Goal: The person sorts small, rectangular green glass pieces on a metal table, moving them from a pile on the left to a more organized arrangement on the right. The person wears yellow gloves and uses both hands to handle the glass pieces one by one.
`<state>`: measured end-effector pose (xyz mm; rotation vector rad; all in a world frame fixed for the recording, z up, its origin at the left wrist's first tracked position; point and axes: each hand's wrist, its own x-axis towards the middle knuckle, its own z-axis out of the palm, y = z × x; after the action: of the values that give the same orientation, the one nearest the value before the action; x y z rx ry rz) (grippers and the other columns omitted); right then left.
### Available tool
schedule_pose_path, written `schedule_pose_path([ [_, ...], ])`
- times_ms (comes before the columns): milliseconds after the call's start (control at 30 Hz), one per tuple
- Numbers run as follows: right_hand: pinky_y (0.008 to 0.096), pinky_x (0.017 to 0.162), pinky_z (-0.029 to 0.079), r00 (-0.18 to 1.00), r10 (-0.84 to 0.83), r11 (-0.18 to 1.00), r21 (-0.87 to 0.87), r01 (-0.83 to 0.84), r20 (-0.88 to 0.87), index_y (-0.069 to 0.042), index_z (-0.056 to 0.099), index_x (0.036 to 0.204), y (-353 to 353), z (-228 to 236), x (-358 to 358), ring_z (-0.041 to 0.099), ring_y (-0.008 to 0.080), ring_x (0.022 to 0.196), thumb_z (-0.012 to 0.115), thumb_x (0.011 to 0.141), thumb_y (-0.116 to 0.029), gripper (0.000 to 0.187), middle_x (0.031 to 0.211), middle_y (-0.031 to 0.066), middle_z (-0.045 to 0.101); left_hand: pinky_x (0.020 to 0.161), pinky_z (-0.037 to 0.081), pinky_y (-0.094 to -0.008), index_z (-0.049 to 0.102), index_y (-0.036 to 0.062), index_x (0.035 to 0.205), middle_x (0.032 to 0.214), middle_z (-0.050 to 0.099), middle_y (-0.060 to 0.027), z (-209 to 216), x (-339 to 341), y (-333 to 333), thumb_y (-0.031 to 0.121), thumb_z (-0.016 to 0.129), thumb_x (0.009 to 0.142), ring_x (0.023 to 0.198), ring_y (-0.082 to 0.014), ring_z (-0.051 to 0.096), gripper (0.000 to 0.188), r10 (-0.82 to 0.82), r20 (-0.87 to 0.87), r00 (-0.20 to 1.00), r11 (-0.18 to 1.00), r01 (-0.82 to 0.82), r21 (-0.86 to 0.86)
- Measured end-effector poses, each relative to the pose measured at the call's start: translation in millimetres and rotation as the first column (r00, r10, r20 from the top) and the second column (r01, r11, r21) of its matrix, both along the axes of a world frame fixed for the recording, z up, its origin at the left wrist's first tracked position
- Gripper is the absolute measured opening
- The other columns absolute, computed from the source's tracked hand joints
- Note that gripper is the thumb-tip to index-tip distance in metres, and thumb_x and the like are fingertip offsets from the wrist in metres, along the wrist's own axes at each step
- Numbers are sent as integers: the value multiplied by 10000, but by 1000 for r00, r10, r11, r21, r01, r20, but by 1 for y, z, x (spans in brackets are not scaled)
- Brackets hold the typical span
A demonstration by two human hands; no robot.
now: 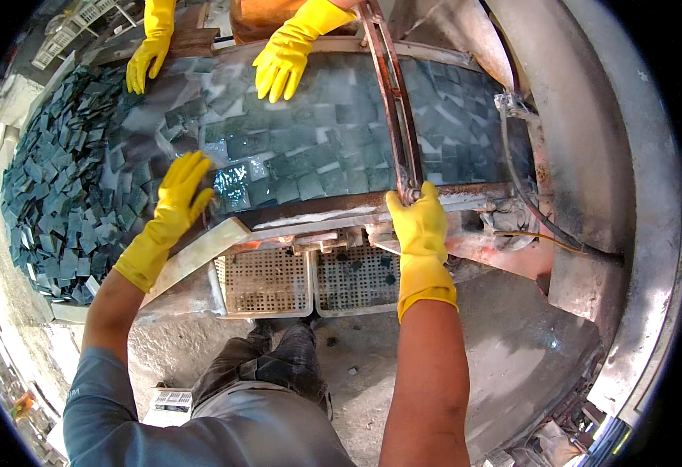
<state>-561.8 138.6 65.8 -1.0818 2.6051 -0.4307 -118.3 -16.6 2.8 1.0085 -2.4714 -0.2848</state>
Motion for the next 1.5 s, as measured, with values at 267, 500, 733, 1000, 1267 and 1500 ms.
schedule_pose_path([
  [267,499,845,585,999,32,998,-62,-31,22,-43,673,1188,0,-10,-1,751,437,975,830,851,-475,571,1023,214,786,1235,369,-576,639,-1,1408,1527,585,-245,-13,2,16,272,838,860,1416,-489,525,643,-23,119,993,1000,22,7],
  [500,499,864,582,1000,13,999,-37,-13,6,-45,673,1226,4,-12,-8,742,450,1002,825,841,-507,620,1055,230,782,1198,406,-557,603,29,1483,1511,594,-253,21,24,7,242,826,883,1379,-480,554,675,73,38,997,994,-70,-82],
  [733,510,856,578,1000,2,1000,-3,-2,18,-46,668,1210,0,-11,-3,739,451,1000,825,856,-487,587,1052,215,784,1200,387,-568,554,63,1550,1543,564,-263,-33,103,-19,368,758,977,1392,-490,524,681,492,230,839,855,-416,-311],
  [1000,507,872,578,998,20,1000,3,-20,61,-36,664,1238,-1,-16,-9,742,443,1019,832,850,-496,625,1067,219,783,1202,385,-586,637,75,1465,1528,570,-267,-25,20,-5,250,788,936,1388,-492,530,577,246,107,963,961,-228,-156],
  [1267,497,883,586,998,18,1000,13,-19,54,-18,652,1264,3,-18,-13,746,444,1018,830,844,-525,682,1079,233,782,1213,377,-587,690,126,1408,1498,609,-237,3,2,-6,299,818,890,1398,-481,534,560,54,205,977,998,-47,-42],
  [1500,494,871,586,1000,12,1000,18,-12,14,-25,658,1215,-2,-11,-8,753,429,997,830,847,-515,637,1049,212,788,1167,425,-576,719,108,1323,1387,682,-187,-17,-1,-29,211,807,862,1320,-456,592,480,120,91,989,987,-109,-116],
])
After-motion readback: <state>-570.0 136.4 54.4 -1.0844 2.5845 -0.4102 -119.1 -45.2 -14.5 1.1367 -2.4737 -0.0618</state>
